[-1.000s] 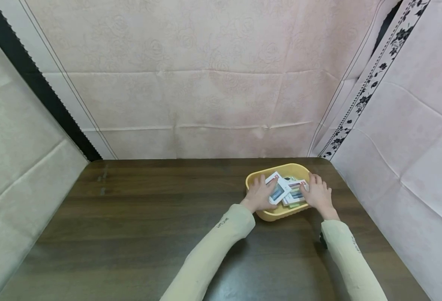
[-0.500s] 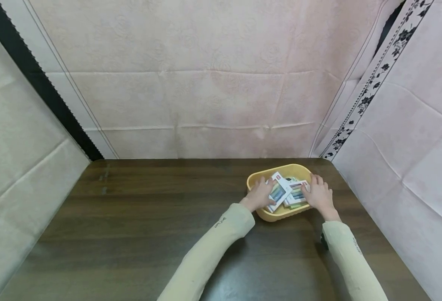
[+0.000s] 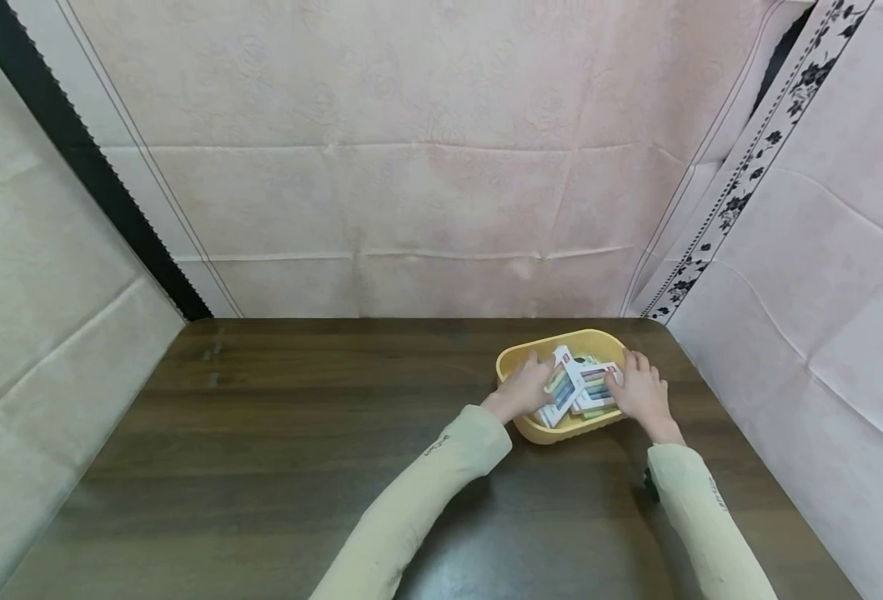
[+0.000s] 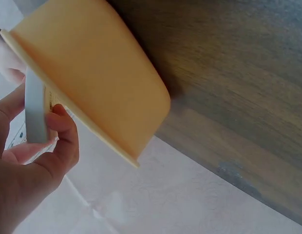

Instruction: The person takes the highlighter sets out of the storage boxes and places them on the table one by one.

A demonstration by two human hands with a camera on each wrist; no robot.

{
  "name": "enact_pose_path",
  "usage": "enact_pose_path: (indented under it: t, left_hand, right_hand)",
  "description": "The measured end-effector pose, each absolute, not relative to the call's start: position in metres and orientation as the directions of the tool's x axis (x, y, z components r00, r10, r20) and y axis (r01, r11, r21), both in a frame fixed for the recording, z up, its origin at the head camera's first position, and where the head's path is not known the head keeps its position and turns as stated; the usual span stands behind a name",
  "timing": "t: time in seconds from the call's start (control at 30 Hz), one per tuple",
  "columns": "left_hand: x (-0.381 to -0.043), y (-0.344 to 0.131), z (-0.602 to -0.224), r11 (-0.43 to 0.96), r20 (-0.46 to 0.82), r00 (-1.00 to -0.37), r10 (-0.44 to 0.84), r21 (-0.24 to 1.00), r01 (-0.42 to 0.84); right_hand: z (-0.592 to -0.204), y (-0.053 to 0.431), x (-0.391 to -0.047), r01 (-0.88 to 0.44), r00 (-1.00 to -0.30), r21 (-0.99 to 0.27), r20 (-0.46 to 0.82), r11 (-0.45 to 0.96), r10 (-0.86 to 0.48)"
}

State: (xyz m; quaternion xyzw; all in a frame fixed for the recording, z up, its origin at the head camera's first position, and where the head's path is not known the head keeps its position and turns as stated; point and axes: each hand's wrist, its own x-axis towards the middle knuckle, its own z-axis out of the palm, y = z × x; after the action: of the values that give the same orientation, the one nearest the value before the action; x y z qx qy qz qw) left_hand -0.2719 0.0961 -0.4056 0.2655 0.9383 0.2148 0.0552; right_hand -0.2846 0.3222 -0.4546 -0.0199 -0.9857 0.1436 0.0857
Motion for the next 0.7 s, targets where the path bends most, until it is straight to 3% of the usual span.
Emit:
enact_pose_path:
  t: [0.43, 0.7]
  left_hand:
    - [-0.272, 0.090, -0.399, 0.683, 0.027, -0.834, 0.551, 0.559, 0.470]
    - [-0.271, 0.084, -0.390, 0.642, -0.032, -0.824, 0.566, 0.645, 0.415]
  right_hand:
    - [-0.453, 0.322, -0.284, 0.016, -0.988, -0.288, 0.143, 0.957, 0.060]
    - [-0.452, 0.321, -0.282, 0.001, -0.984, -0.287, 0.169, 0.958, 0.051]
